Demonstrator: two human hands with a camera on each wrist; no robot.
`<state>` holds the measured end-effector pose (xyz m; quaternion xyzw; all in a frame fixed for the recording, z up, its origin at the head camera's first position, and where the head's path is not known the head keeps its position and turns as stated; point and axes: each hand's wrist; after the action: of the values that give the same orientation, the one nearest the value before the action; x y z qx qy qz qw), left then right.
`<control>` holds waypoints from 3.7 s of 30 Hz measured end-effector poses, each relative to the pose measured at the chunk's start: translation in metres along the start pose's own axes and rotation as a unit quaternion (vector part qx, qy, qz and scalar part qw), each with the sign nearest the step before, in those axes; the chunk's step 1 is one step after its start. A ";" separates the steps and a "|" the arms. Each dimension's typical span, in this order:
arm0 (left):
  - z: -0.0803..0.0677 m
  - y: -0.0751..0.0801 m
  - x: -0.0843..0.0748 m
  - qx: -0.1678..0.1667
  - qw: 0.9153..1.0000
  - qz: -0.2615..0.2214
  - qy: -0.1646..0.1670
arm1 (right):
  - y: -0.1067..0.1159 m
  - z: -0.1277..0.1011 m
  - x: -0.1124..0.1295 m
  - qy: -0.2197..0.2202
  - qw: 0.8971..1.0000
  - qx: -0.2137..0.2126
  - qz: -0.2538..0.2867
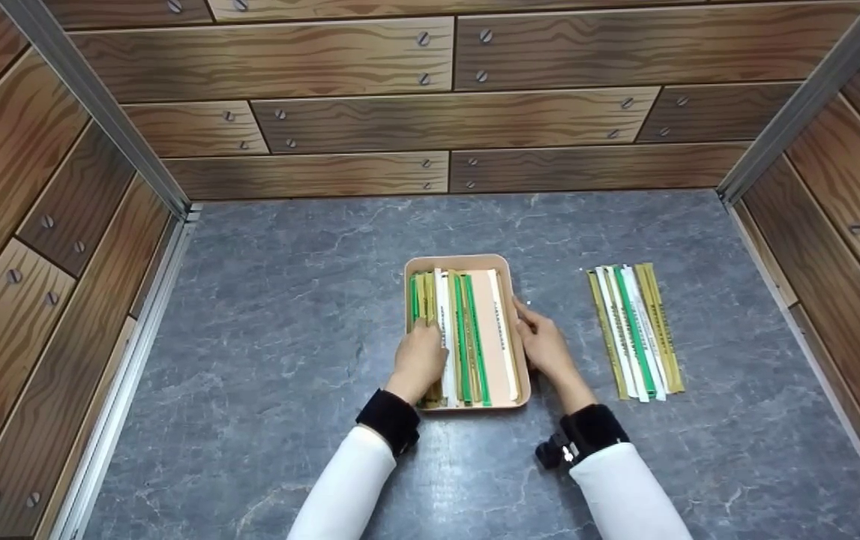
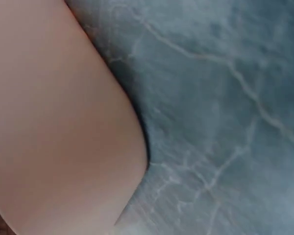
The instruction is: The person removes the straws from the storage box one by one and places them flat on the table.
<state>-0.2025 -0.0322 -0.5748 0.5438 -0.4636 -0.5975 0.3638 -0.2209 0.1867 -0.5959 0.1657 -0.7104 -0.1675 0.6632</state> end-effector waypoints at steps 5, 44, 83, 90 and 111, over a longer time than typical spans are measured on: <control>0.002 -0.001 0.002 0.000 1.000 -0.005 -0.007 | -0.001 0.000 0.000 0.004 1.000 -0.003 -0.009; -0.010 0.046 0.074 -0.073 0.962 -0.259 0.039 | 0.002 -0.001 -0.002 -0.013 1.000 0.009 -0.004; -0.032 0.066 0.177 0.056 0.973 -0.089 0.208 | 0.004 0.005 0.004 0.004 1.000 0.010 -0.007; -0.032 0.068 0.176 0.063 0.970 -0.078 0.223 | 0.001 0.005 0.004 -0.009 1.000 0.014 0.002; -0.017 0.063 0.065 -0.040 0.988 -0.143 0.034 | 0.001 0.001 -0.002 0.002 1.000 0.011 0.011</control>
<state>-0.1999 -0.1151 -0.5345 0.6096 -0.3445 -0.6423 0.3116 -0.2217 0.1883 -0.5968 0.1649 -0.7129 -0.1522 0.6644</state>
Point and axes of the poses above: each hand's wrist, its own z-axis towards the middle knuckle, its own y-axis out of the back of the hand, x = y × z, and after that the axes turned 6 degrees about z, right-handed
